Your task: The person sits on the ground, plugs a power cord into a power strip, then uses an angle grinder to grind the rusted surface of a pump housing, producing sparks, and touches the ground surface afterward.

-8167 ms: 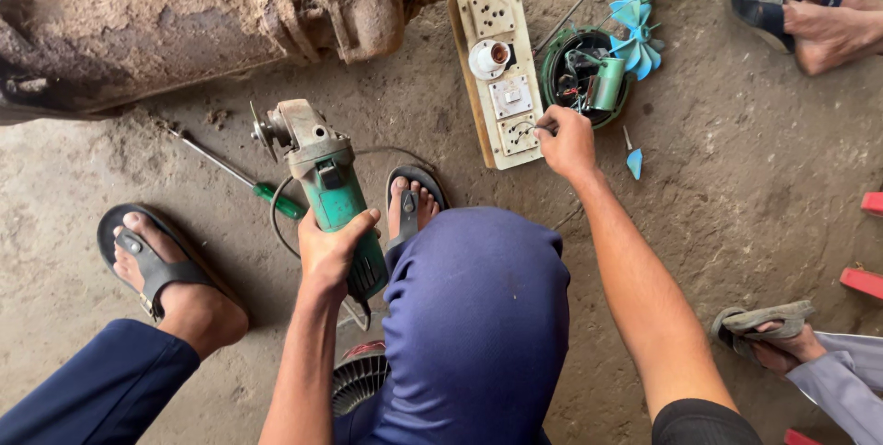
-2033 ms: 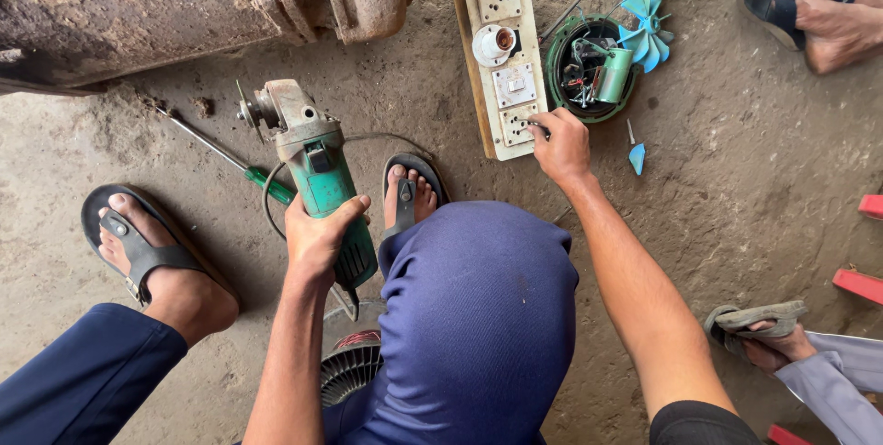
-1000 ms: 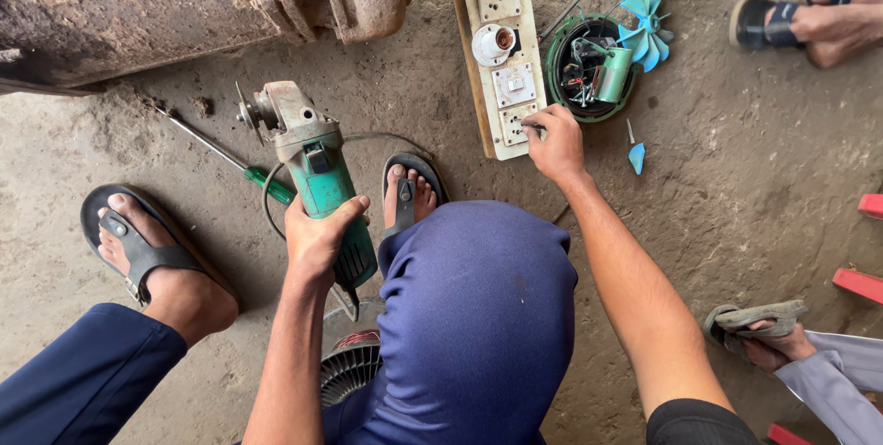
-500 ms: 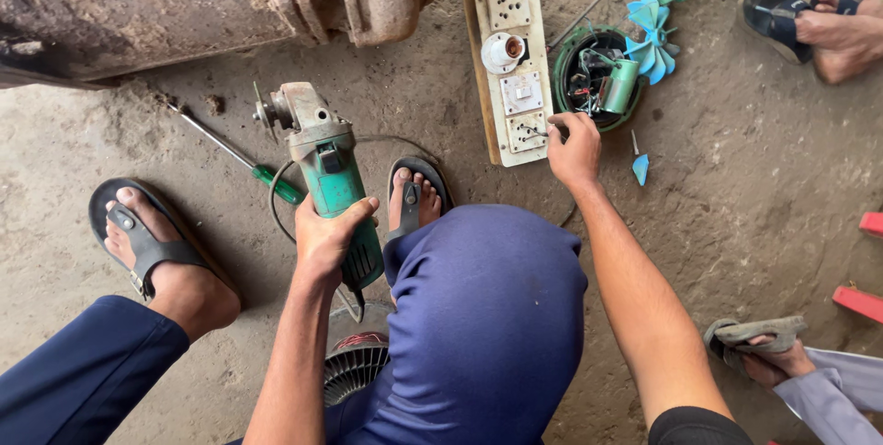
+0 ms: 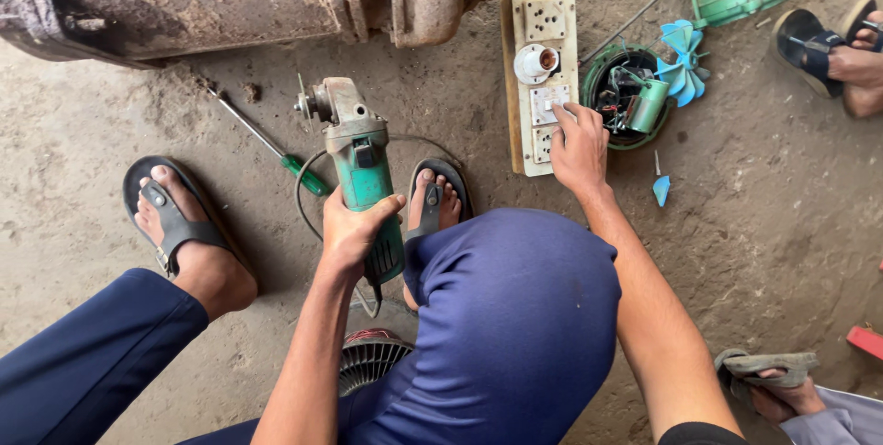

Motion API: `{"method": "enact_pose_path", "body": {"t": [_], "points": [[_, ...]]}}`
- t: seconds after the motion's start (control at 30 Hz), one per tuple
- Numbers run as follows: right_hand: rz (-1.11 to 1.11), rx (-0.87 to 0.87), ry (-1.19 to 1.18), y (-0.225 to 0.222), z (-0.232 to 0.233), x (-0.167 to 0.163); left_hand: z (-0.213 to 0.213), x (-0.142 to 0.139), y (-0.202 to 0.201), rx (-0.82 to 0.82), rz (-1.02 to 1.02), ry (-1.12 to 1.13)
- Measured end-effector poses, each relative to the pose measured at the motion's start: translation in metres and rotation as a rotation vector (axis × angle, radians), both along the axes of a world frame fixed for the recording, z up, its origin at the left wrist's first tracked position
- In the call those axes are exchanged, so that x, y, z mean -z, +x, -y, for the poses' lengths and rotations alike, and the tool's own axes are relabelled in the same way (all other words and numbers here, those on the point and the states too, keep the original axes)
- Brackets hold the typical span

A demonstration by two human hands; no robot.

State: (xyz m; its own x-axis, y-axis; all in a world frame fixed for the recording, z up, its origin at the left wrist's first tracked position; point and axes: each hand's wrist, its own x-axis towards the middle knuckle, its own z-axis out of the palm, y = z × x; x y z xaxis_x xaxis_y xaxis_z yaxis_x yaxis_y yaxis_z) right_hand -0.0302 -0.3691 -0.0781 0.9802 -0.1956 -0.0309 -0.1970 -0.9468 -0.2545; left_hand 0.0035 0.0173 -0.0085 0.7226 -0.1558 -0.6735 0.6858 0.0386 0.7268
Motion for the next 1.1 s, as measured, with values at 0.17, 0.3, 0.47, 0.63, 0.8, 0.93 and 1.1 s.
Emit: {"method": "enact_pose_path", "body": {"t": [0.17,0.3,0.47,0.63,0.8,0.93,1.1], "points": [[-0.068,-0.116,-0.177,0.001,0.002,0.004,0.000,0.003,-0.002,-0.004,-0.005,-0.011],[-0.155,-0.209,-0.368,0.010,0.005,0.004,0.002,0.006,-0.003,-0.005,0.033,-0.009],[-0.116,-0.124,-0.200,0.010,0.004,0.000,0.003,0.004,-0.003,-0.025,0.067,-0.007],[-0.088,-0.071,-0.147,0.011,0.007,0.003,0.001,0.001,-0.002,-0.018,0.033,-0.005],[-0.066,-0.039,-0.107,0.014,0.013,0.012,0.002,0.000,-0.002,-0.024,0.038,-0.026],[0.075,0.086,0.100,0.004,0.034,0.013,0.002,0.002,-0.003,-0.018,0.079,-0.010],[-0.009,0.151,0.087,-0.036,0.065,0.005,0.003,0.002,-0.005,-0.015,0.030,-0.009]]}}
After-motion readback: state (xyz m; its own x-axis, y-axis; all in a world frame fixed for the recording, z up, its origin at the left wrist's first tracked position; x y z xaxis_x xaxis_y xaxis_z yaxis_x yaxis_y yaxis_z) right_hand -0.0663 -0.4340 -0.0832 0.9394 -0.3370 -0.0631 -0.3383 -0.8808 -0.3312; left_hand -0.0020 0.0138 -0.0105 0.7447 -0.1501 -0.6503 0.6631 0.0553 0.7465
